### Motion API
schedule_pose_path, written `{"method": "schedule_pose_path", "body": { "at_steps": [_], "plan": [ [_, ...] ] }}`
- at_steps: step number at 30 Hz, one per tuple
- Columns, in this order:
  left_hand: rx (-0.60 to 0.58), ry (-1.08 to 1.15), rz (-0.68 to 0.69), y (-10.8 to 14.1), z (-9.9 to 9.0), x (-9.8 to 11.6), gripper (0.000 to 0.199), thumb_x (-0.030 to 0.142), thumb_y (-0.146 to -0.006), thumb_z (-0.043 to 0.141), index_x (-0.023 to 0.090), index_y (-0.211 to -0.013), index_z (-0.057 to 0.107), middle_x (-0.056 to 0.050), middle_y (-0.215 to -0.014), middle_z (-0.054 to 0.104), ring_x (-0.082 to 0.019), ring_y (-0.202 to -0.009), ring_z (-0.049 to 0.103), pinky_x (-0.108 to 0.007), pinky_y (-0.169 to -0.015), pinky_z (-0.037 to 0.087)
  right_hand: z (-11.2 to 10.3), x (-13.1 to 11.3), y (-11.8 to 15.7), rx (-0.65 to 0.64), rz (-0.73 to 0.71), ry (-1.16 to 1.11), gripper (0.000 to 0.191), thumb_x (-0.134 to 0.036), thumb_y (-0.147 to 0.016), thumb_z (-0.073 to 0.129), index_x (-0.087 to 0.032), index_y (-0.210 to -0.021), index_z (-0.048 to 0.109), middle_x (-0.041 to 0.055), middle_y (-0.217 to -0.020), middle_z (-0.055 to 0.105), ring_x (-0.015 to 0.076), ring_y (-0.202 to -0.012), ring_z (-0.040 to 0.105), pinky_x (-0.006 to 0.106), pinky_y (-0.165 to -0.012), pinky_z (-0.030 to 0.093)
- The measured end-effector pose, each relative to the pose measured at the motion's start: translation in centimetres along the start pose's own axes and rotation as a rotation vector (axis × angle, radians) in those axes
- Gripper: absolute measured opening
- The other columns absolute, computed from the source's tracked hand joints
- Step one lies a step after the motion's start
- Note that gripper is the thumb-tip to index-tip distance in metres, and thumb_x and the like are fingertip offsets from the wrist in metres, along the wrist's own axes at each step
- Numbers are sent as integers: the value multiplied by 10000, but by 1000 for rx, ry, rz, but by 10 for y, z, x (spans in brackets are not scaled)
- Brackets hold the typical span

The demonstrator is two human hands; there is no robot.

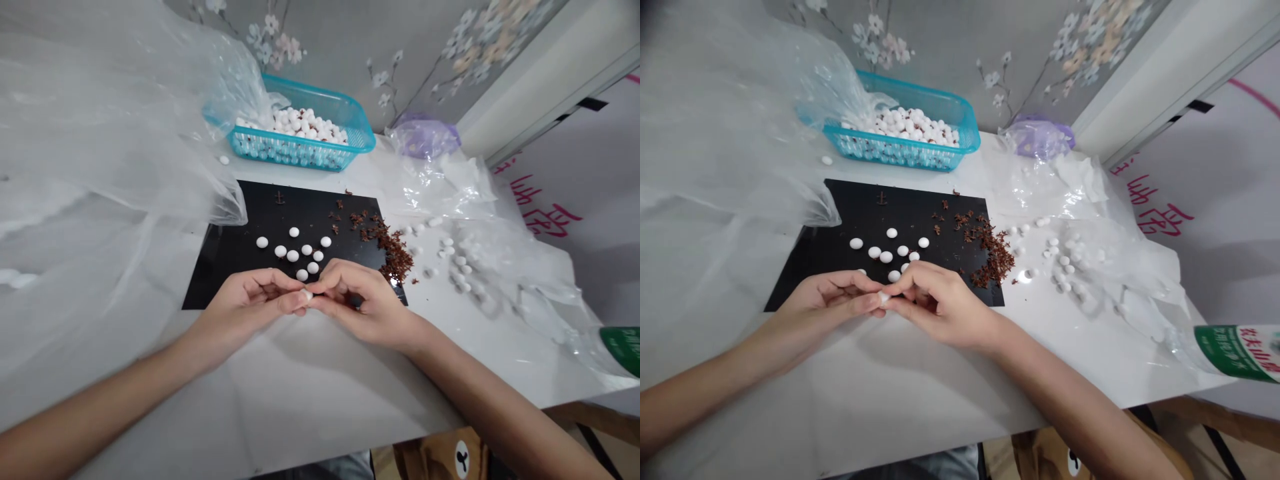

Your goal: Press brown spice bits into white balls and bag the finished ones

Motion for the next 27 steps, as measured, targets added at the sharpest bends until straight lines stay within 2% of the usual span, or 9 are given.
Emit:
{"method": "schedule_pose_path", "body": {
  "at_steps": [5,8,10,12,15,17,21,27],
  "plan": [
    [-13,-118,35,2,4,2,145,323,-730,700,180,-752,685,11,-719,699,-84,-651,621,-145,-582,460,-8,-2,-3,-89,42,23,90,-213,-824,618,-148,-887,611,-7,-722,512,53,-554,448,185,-489,377],
    [26,-301,173,6,3,12,145,330,-724,695,191,-755,672,10,-713,693,-106,-628,620,-177,-557,470,-27,4,-6,-73,128,95,140,-277,-814,628,-161,-889,602,7,-766,549,56,-533,454,202,-491,386],
    [111,-469,338,10,-2,25,119,313,-727,689,203,-766,664,15,-762,699,-109,-671,624,-191,-620,488,-48,12,-7,35,189,262,137,-282,-820,609,-174,-904,600,16,-801,565,69,-540,470,218,-506,392],
    [255,-638,466,11,-13,39,97,291,-752,664,211,-804,647,21,-825,697,-101,-721,619,-196,-690,488,-68,21,-6,127,248,530,95,-223,-827,565,-178,-899,610,43,-882,590,97,-594,512,242,-544,405],
    [461,-849,578,9,-31,54,66,254,-787,615,196,-817,612,-3,-900,676,-119,-836,609,-222,-743,476,-83,35,-4,102,337,810,160,-156,-830,498,-179,-924,625,62,-989,602,110,-595,529,273,-585,413],
    [517,-920,612,5,-41,57,58,237,-793,584,182,-778,599,-23,-898,659,-138,-859,599,-242,-724,478,-85,41,-3,50,372,884,191,-154,-830,487,-194,-944,636,51,-1010,610,105,-572,526,273,-581,406],
    [498,-981,550,-6,-51,49,88,253,-801,554,183,-784,604,-21,-864,639,-138,-782,581,-261,-683,480,-80,45,-3,5,379,923,163,-195,-832,508,-217,-912,649,21,-999,633,107,-590,543,259,-574,392],
    [384,-1246,494,-10,-44,41,193,294,-844,491,196,-961,610,-48,-1042,640,-210,-998,553,-330,-811,447,-77,51,-3,15,389,939,146,-162,-827,487,-203,-839,627,10,-937,655,116,-612,548,255,-577,372]
  ]
}}
Point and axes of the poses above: each hand's wrist, its own y-axis away from the middle knuckle, its own z-axis out of the palm, x = y × z, the point moved 5 cm from there along -y, towards the middle knuckle
